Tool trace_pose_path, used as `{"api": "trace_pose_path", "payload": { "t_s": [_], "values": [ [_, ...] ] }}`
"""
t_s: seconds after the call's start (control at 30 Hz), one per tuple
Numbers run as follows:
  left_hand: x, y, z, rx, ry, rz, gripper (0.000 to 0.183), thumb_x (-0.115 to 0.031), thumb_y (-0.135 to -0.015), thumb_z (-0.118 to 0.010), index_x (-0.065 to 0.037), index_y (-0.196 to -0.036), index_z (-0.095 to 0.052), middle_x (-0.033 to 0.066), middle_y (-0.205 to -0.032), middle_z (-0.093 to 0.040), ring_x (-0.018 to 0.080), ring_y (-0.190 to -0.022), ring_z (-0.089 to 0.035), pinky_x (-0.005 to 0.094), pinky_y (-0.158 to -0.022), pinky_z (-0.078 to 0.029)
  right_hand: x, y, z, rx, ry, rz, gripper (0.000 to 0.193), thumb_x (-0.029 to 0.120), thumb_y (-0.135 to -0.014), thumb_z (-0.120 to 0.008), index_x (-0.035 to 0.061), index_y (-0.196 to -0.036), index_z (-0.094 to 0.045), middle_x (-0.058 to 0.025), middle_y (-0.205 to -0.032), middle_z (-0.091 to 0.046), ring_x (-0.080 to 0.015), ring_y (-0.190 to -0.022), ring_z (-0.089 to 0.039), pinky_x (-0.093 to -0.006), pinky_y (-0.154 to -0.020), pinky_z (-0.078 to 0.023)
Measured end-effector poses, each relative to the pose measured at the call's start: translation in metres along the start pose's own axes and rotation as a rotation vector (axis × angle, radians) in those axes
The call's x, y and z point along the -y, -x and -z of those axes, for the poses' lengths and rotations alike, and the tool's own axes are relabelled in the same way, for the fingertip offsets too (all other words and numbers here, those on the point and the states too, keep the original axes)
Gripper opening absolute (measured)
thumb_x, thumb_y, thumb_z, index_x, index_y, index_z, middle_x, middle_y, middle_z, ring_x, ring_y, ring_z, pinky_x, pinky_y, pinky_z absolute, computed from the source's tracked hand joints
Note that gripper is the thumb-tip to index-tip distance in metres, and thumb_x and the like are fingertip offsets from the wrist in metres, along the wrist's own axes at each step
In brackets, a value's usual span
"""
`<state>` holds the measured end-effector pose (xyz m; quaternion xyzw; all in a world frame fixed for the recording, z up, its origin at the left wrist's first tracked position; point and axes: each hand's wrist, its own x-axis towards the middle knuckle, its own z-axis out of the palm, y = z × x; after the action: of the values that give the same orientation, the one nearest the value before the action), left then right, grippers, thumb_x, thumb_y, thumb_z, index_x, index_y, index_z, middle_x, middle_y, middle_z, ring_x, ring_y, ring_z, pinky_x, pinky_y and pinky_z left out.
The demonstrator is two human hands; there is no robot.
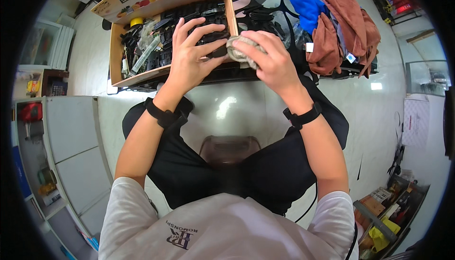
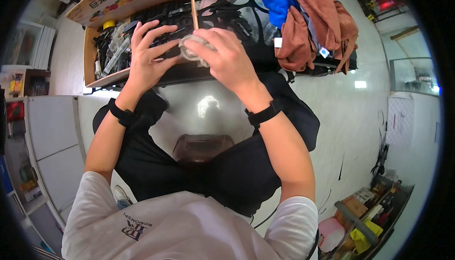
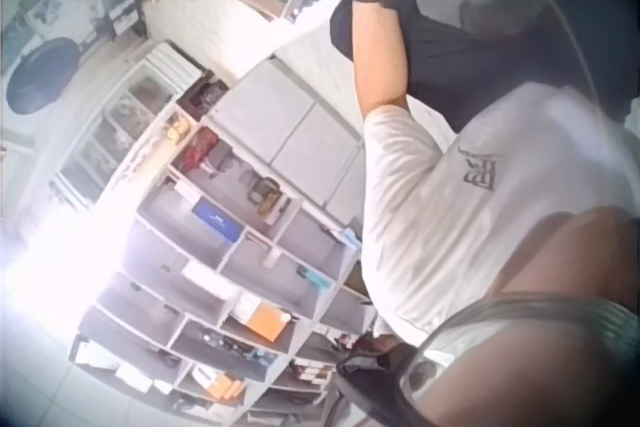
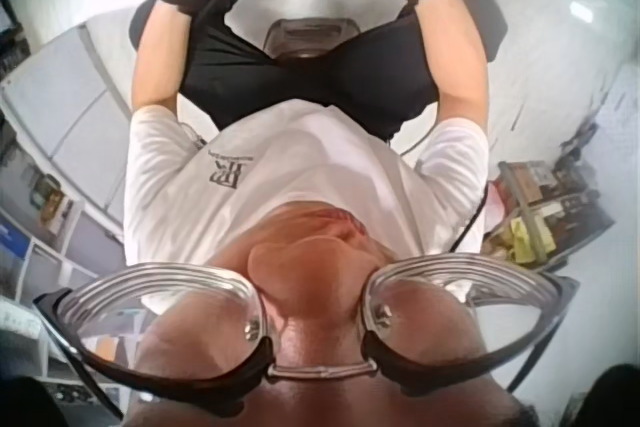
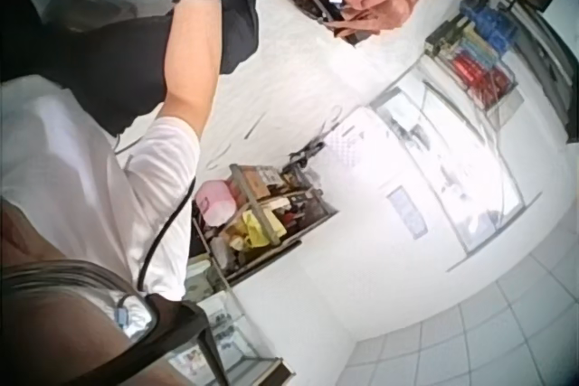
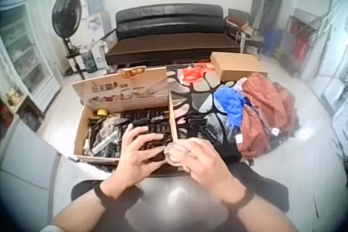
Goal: The person sits on the floor and wipes small black electronic components with a cloth, picking them from a cardboard box and returning them after cleaning. The person handles the components one at a time, turning them over to wipe different sides.
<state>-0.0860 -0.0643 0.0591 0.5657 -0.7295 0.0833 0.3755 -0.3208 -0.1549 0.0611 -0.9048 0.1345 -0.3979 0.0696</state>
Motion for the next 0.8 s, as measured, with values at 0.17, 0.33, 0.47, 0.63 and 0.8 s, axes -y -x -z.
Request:
{"api": "trace_pose_path", "payload": {
  "t_s": [0.17,0.33,0.47,0.63,0.8],
  "values": [
    [-0.007,0.008,0.002,0.09,0.056,-0.047,0.036,-0.016,-0.072,-0.089,-0.014,-0.108,-0.089,-0.0022,-0.145,-0.073,0.0326,-0.148,-0.054,0.0657,-0.134,-0.028,0.031,0.0,-0.007,0.013,-0.143,0.137,0.055,0.0,-0.081,-0.078,0.0172,-0.132,-0.077,-0.0076,-0.134,-0.071,-0.033,-0.125,-0.069,-0.0468,-0.107,-0.058],
    [-0.001,0.003,0.001,0.017,0.01,-0.011,0.039,-0.025,-0.076,-0.097,-0.021,-0.115,-0.09,-0.004,-0.143,-0.074,0.0321,-0.146,-0.055,0.0644,-0.132,-0.03,-0.016,0.01,0.001,0.072,0.016,-0.143,0.053,-0.009,-0.078,-0.073,0.0108,-0.127,-0.076,-0.0096,-0.137,-0.072,-0.0356,-0.123,-0.068,-0.0465,-0.107,-0.058],
    [0.002,0.006,0.002,0.001,0.006,-0.009,0.042,-0.027,-0.076,-0.097,-0.027,-0.118,-0.09,-0.003,-0.147,-0.071,0.0328,-0.144,-0.055,0.0641,-0.131,-0.032,-0.022,0.021,0.011,0.211,-0.011,-0.118,0.057,-0.012,-0.076,-0.073,0.0123,-0.128,-0.077,-0.01,-0.148,-0.068,-0.036,-0.123,-0.07,-0.046,-0.106,-0.059],
    [-0.001,0.006,0.003,0.028,0.041,-0.066,0.047,-0.028,-0.077,-0.096,-0.03,-0.123,-0.089,-0.0012,-0.152,-0.067,0.0338,-0.145,-0.054,0.0642,-0.13,-0.034,0.016,0.014,0.014,0.316,-0.126,-0.097,0.051,-0.009,-0.076,-0.077,0.0116,-0.123,-0.078,-0.0127,-0.155,-0.064,-0.0334,-0.119,-0.072,-0.0443,-0.101,-0.06],
    [-0.013,0.003,0.005,0.076,0.1,-0.001,0.05,-0.036,-0.082,-0.095,-0.018,-0.128,-0.087,0.009,-0.153,-0.065,0.0382,-0.149,-0.05,0.0601,-0.133,-0.032,0.011,0.016,0.008,0.282,-0.043,-0.054,0.035,-0.004,-0.08,-0.077,0.0087,-0.113,-0.077,-0.0123,-0.153,-0.065,-0.0316,-0.118,-0.073,-0.0442,-0.1,-0.06]
  ]
}}
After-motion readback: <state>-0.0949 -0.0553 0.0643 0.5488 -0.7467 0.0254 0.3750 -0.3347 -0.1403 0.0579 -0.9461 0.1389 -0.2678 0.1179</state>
